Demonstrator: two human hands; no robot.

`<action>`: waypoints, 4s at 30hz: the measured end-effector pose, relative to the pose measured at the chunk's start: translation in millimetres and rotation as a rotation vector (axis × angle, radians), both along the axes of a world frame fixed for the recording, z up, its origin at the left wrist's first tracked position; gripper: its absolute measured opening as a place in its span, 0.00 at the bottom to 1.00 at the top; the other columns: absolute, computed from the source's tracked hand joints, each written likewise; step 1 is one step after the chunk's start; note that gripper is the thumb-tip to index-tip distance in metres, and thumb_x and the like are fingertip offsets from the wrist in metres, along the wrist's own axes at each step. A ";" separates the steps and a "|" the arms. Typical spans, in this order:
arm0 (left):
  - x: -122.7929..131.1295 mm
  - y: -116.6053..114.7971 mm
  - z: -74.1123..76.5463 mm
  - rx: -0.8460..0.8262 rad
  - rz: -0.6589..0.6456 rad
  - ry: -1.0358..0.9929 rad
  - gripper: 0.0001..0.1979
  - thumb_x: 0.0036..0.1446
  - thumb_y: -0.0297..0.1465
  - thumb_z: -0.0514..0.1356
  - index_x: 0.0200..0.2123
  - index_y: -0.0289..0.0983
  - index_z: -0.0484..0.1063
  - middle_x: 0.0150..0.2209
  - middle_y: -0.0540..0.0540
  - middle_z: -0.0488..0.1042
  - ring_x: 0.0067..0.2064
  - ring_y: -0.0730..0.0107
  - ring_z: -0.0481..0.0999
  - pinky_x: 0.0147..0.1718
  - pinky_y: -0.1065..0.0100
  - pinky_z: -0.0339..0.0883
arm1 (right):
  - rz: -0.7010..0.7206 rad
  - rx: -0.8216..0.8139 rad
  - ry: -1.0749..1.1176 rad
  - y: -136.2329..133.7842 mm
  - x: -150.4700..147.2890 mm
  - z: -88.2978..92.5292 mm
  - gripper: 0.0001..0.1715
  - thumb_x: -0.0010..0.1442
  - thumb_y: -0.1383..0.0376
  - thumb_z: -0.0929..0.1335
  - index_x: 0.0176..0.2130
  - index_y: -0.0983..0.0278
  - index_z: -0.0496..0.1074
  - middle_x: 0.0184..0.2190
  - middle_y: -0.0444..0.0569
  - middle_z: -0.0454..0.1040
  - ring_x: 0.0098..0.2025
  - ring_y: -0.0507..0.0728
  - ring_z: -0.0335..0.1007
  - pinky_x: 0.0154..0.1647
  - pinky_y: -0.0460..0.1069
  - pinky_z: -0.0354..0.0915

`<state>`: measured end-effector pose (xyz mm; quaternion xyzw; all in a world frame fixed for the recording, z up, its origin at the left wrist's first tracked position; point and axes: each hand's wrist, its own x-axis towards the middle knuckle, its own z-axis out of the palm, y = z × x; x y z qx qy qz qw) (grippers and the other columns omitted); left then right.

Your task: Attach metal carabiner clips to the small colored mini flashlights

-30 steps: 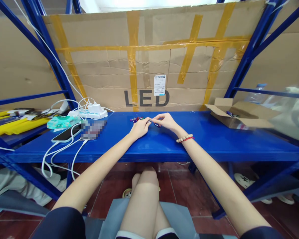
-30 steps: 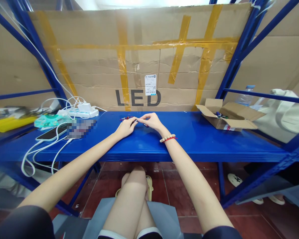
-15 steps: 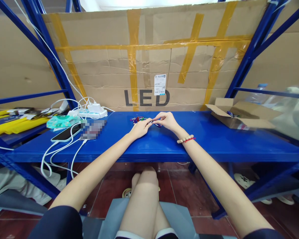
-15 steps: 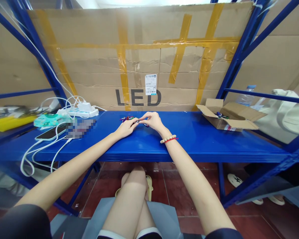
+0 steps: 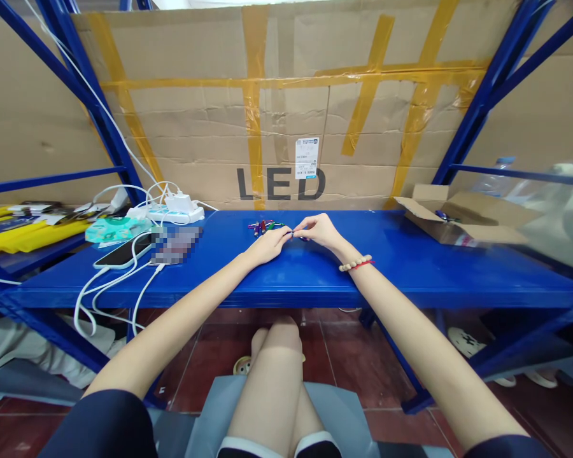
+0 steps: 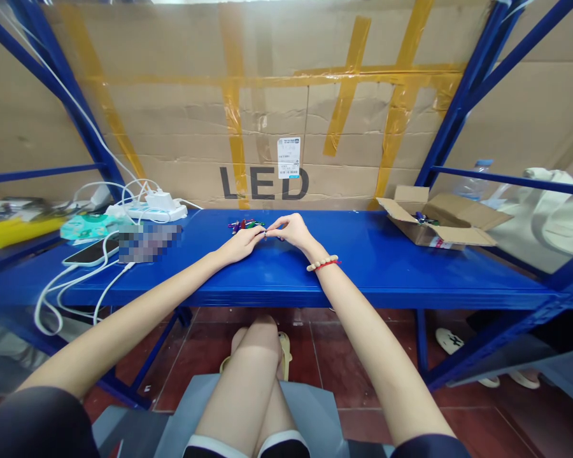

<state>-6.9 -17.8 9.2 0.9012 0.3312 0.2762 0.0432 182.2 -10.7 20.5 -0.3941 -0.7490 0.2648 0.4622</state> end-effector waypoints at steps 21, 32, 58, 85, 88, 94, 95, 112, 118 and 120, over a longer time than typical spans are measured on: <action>1.2 -13.2 2.2 0.183 0.100 -0.088 0.12 0.62 0.29 0.51 0.45 0.37 0.72 0.48 0.44 0.76 0.50 0.64 0.75 0.49 0.65 0.67 | 0.017 -0.519 0.040 -17.6 -3.1 9.8 0.26 0.37 0.50 0.76 0.30 0.66 0.78 0.18 0.41 0.65 0.20 0.44 0.53 0.18 0.42 0.49; 1.8 -14.7 6.4 0.071 0.205 -0.094 0.10 0.62 0.29 0.51 0.44 0.40 0.69 0.44 0.46 0.77 0.46 0.62 0.77 0.40 0.66 0.69 | -0.075 -0.425 0.109 -18.4 -14.4 7.0 0.27 0.35 0.48 0.76 0.27 0.66 0.74 0.21 0.42 0.68 0.21 0.45 0.55 0.18 0.42 0.51; 11.9 4.3 15.7 -0.562 -0.031 -0.289 0.12 0.60 0.34 0.50 0.39 0.34 0.70 0.27 0.51 0.67 0.32 0.72 0.66 0.34 0.72 0.60 | 0.140 0.416 -0.489 6.3 27.0 23.4 0.18 0.59 0.51 0.66 0.36 0.58 0.79 0.30 0.45 0.76 0.28 0.49 0.71 0.28 0.42 0.60; 9.3 -10.3 4.6 -0.096 -0.152 -0.079 0.09 0.62 0.26 0.47 0.36 0.37 0.66 0.31 0.49 0.73 0.31 0.73 0.72 0.32 0.74 0.64 | 0.042 -0.638 0.085 -31.2 3.2 19.3 0.25 0.37 0.50 0.77 0.21 0.67 0.70 0.15 0.42 0.67 0.17 0.46 0.56 0.17 0.43 0.51; 10.2 -10.2 4.3 -0.070 -0.170 -0.131 0.10 0.63 0.25 0.46 0.36 0.37 0.67 0.34 0.48 0.75 0.35 0.72 0.74 0.37 0.74 0.66 | 0.057 -0.781 0.189 -34.5 -1.1 20.9 0.25 0.36 0.50 0.77 0.21 0.67 0.69 0.13 0.39 0.64 0.16 0.44 0.53 0.15 0.42 0.48; 12.4 -9.7 7.4 -0.217 -0.130 -0.137 0.11 0.63 0.26 0.47 0.44 0.39 0.66 0.40 0.48 0.76 0.41 0.72 0.75 0.40 0.73 0.66 | 0.076 -0.774 0.129 -27.1 3.6 20.8 0.25 0.41 0.49 0.75 0.23 0.67 0.71 0.12 0.39 0.62 0.15 0.44 0.52 0.15 0.42 0.48; 12.3 -9.1 8.1 -0.235 -0.115 -0.143 0.11 0.63 0.27 0.47 0.44 0.39 0.66 0.40 0.48 0.75 0.40 0.72 0.75 0.40 0.73 0.66 | 0.074 -0.713 0.088 -24.0 6.4 20.1 0.25 0.41 0.48 0.75 0.23 0.68 0.72 0.13 0.40 0.64 0.15 0.44 0.53 0.16 0.42 0.50; 12.1 -6.9 11.0 -0.279 -0.149 -0.064 0.10 0.64 0.29 0.46 0.36 0.38 0.66 0.32 0.49 0.73 0.33 0.72 0.72 0.34 0.73 0.62 | 0.085 0.393 -0.439 -19.7 32.0 19.9 0.15 0.60 0.56 0.67 0.30 0.60 0.79 0.30 0.47 0.77 0.32 0.50 0.73 0.30 0.43 0.62; 8.8 -10.6 8.2 -0.293 -0.134 -0.042 0.07 0.64 0.31 0.47 0.40 0.39 0.63 0.37 0.48 0.74 0.37 0.69 0.74 0.36 0.71 0.66 | 0.082 0.329 -0.399 -24.4 29.4 18.7 0.17 0.59 0.54 0.67 0.27 0.60 0.78 0.30 0.47 0.77 0.33 0.51 0.72 0.31 0.44 0.62; 8.2 -11.1 6.5 -0.298 -0.140 -0.061 0.05 0.63 0.31 0.48 0.39 0.39 0.61 0.38 0.47 0.74 0.38 0.68 0.75 0.38 0.69 0.67 | 0.067 0.262 -0.355 -24.7 27.3 17.4 0.17 0.56 0.53 0.69 0.26 0.61 0.78 0.29 0.48 0.77 0.32 0.52 0.72 0.31 0.44 0.63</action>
